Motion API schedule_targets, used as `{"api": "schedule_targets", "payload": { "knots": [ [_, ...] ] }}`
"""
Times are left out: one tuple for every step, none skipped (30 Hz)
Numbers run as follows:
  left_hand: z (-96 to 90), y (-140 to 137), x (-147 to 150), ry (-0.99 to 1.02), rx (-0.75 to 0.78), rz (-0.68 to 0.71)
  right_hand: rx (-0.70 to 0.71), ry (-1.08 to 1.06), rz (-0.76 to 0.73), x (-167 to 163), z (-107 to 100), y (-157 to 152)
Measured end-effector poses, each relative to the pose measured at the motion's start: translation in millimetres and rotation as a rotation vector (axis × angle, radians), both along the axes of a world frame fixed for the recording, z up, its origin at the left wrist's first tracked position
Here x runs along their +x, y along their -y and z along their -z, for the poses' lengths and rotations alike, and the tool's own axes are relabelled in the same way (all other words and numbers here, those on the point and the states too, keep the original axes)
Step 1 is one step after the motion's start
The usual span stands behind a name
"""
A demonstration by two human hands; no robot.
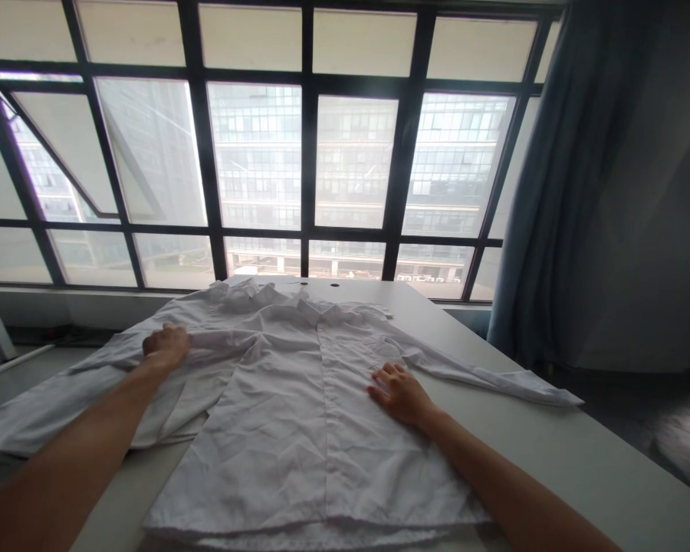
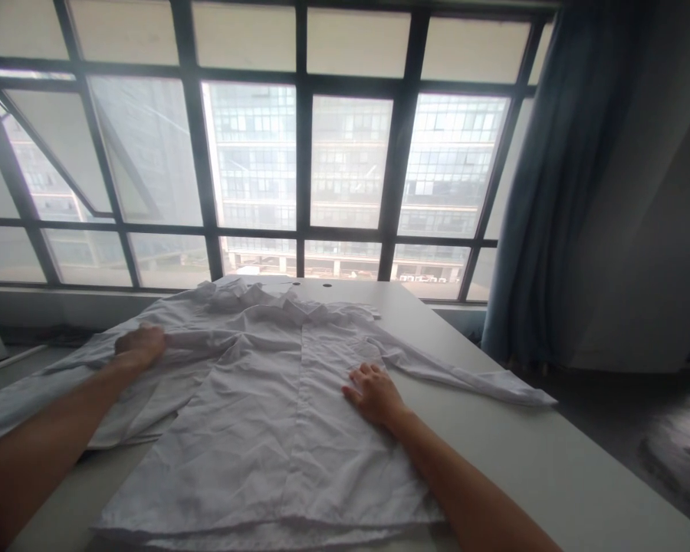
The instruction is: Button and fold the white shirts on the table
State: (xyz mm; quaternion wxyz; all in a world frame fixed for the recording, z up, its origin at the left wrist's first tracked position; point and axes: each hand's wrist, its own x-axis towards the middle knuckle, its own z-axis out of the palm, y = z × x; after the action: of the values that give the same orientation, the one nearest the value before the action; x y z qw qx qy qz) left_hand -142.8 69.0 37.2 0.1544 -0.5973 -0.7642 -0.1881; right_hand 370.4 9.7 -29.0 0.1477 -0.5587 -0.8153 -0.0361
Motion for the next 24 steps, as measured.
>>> {"api": "schedule_targets", "payload": {
  "knots": [
    [-6.4,-1.7,3.2,0.007,-0.005,-0.041,0.000,-0.004,0.002,-0.1,0.3,0.0],
    [-13.8,-3.9,9.4,0.013,-0.004,-0.080,0.002,-0.008,0.003,-0.2,0.8,-0.1],
    [-21.3,-5.8,19.1,0.007,0.013,-0.100,0.005,-0.011,0.002,-0.2,1.4,-0.2],
    [-28.1,-6.8,32.5,-0.009,0.049,-0.100,0.007,-0.014,0.001,-0.2,2.0,-0.5],
    [-33.3,-6.5,49.3,-0.049,0.113,-0.071,0.009,-0.016,0.001,-0.1,2.6,-0.8],
    [-35.8,-4.6,68.8,-0.115,0.193,-0.001,0.010,-0.017,0.003,0.0,3.2,-1.1],
    [-35.0,-1.2,89.9,-0.186,0.278,0.078,0.010,-0.019,0.004,0.1,3.6,-1.3],
    [-30.4,3.5,111.4,-0.271,0.320,0.208,0.010,-0.021,0.006,0.3,3.9,-1.4],
    [-22.0,9.1,131.8,-0.340,0.336,0.331,0.010,-0.023,0.007,0.4,4.0,-1.4],
    [-10.5,15.1,149.8,-0.396,0.325,0.487,0.010,-0.024,0.008,0.5,3.9,-1.2],
    [3.0,20.9,164.3,-0.438,0.304,0.644,0.009,-0.025,0.008,0.6,3.7,-0.9],
    [17.2,26.0,174.7,-0.464,0.261,0.788,0.007,-0.025,0.007,0.5,3.3,-0.5],
    [30.6,29.8,180.8,-0.485,0.190,0.907,0.005,-0.024,0.005,0.5,2.8,-0.1],
    [41.9,32.1,183.2,-0.494,0.126,0.982,0.003,-0.024,0.005,0.3,2.4,0.2],
    [50.3,32.8,182.6,-0.489,0.076,1.014,0.001,-0.025,0.004,0.1,2.0,0.4],
    [55.3,32.0,179.9,-0.476,0.039,1.013,-0.001,-0.026,0.004,-0.1,1.7,0.6],
    [57.2,29.9,176.0,-0.454,0.018,0.983,-0.002,-0.028,0.005,-0.3,1.5,0.6],
    [56.6,26.9,171.8,-0.421,0.008,0.929,-0.003,-0.028,0.006,-0.4,1.6,0.5],
    [54.6,23.2,167.9,-0.380,-0.002,0.859,-0.002,-0.027,0.006,-0.4,1.7,0.3],
    [52.2,19.3,164.4,-0.327,-0.020,0.778,-0.001,-0.025,0.006,-0.4,2.0,0.1],
    [50.2,15.2,161.4,-0.267,-0.046,0.694,0.001,-0.024,0.006,-0.4,2.3,-0.1],
    [49.2,11.2,158.9,-0.204,-0.077,0.617,0.004,-0.023,0.006,-0.6,2.4,-0.3],
    [49.6,7.4,156.6,-0.141,-0.108,0.553,0.004,-0.021,0.006,-1.0,2.1,-0.6],
    [51.2,3.8,154.3,-0.087,-0.133,0.512,0.001,-0.022,0.008,-1.9,1.2,-1.1]
  ]
}}
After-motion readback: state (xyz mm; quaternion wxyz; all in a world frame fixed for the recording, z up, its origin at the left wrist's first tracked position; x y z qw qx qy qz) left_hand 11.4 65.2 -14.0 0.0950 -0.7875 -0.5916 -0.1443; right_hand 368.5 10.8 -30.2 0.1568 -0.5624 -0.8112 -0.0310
